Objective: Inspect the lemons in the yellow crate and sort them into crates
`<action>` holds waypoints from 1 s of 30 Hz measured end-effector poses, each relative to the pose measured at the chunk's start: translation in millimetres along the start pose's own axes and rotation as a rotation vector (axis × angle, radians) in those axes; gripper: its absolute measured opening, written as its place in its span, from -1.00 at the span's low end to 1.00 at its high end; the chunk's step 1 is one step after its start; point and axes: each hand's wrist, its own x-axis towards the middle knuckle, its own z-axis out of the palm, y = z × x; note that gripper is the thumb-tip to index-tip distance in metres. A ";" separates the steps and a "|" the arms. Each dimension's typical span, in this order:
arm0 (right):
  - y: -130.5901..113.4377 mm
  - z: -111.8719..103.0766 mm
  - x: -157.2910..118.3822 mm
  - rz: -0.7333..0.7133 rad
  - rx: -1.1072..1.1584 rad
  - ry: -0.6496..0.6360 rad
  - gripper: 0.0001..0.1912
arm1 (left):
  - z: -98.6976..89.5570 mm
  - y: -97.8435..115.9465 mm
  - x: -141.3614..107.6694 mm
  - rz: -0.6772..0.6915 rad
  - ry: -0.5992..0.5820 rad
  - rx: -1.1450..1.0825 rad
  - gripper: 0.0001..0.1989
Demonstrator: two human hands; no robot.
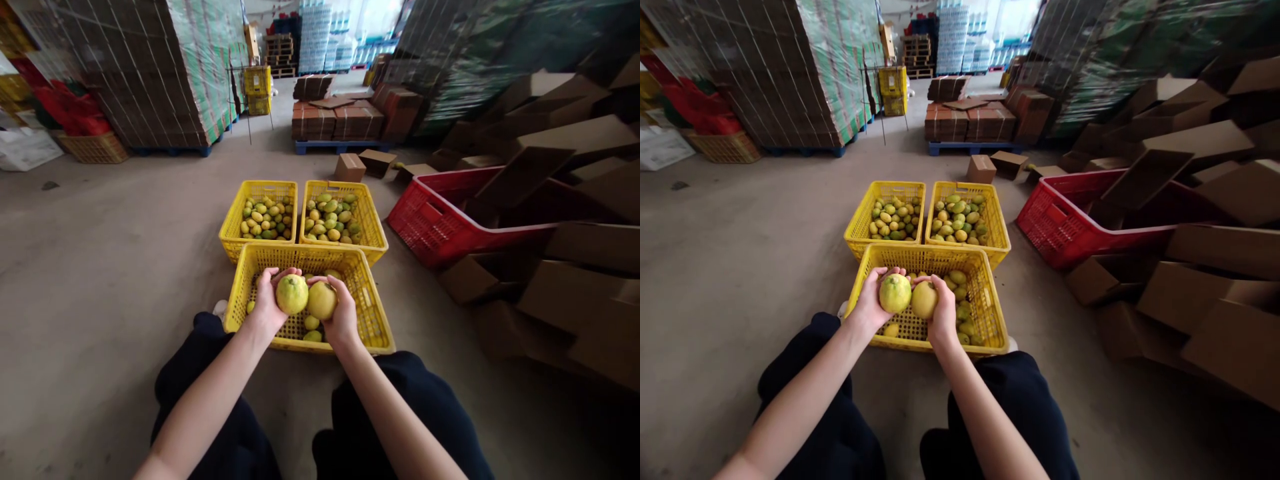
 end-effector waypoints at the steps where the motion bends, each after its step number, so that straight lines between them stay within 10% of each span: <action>1: -0.5 0.0 -1.7 -0.094 -0.065 0.002 -0.72 | 0.6 -0.2 0.3 -0.001 -0.004 0.010 -0.80; 8: -7.9 0.1 -15.5 -0.423 -0.316 -0.031 -0.71 | 4.2 3.8 -1.3 -0.005 -0.032 0.113 -0.73; 19: -5.9 -5.7 5.3 -0.039 0.050 0.084 -0.67 | 5.0 -0.6 -0.7 -0.088 -0.031 0.166 -0.85; 30: 12.2 -2.5 17.8 -0.366 -0.417 0.060 -0.72 | 1.6 -6.7 3.3 -0.105 -0.085 0.093 -0.82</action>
